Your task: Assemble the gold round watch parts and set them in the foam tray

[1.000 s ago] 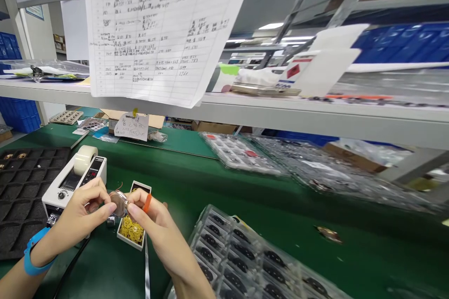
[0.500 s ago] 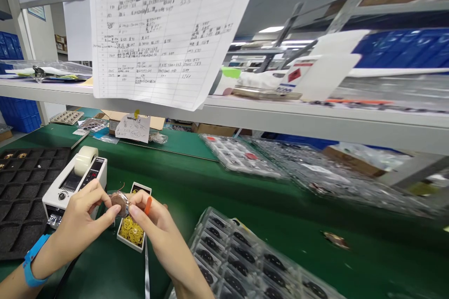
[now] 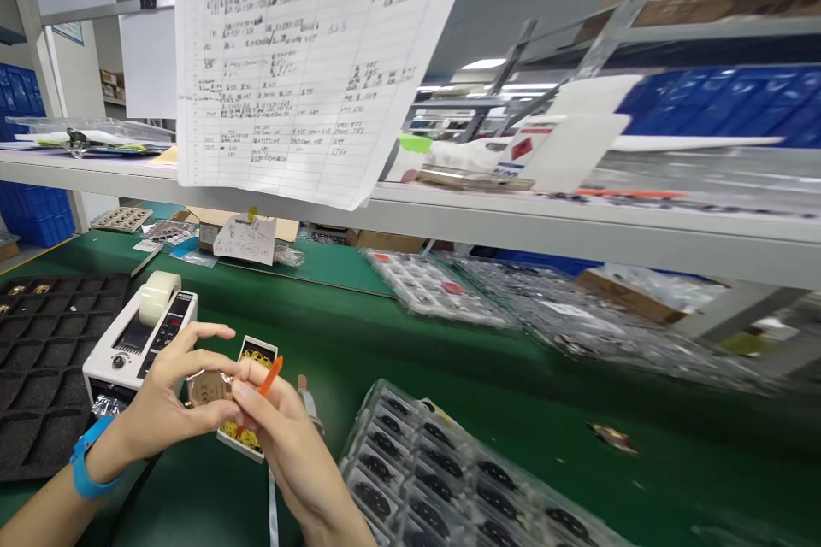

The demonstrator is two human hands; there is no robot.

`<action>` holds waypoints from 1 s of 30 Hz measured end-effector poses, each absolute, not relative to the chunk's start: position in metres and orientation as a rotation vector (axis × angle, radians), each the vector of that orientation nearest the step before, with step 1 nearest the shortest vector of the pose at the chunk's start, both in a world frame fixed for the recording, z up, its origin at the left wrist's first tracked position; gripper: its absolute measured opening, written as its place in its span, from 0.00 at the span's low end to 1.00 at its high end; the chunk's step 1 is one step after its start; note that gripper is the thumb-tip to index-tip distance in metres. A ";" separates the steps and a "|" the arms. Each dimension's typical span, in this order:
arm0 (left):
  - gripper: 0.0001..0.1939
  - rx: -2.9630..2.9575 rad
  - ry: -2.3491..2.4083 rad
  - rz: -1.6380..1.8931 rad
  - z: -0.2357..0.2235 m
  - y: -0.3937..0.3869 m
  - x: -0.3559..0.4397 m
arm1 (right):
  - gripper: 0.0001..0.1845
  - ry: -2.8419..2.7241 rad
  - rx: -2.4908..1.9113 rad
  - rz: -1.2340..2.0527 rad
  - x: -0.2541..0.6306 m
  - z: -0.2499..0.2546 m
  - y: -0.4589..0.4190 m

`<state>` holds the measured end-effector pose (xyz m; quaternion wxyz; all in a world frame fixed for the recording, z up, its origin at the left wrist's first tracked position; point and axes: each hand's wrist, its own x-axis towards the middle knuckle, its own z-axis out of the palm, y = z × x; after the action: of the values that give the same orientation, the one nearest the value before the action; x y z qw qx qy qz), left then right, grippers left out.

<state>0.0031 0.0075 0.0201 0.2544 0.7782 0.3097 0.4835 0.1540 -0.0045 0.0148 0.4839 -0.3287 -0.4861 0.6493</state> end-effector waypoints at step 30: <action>0.23 2.558 1.429 0.781 0.023 0.038 -0.074 | 0.17 -1.952 -2.326 0.119 0.223 -0.056 0.166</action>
<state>-0.0736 0.0379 0.0231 0.0546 0.8423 0.4705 0.2572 0.2233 0.1659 -0.0563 0.0513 -0.7643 -0.6416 0.0392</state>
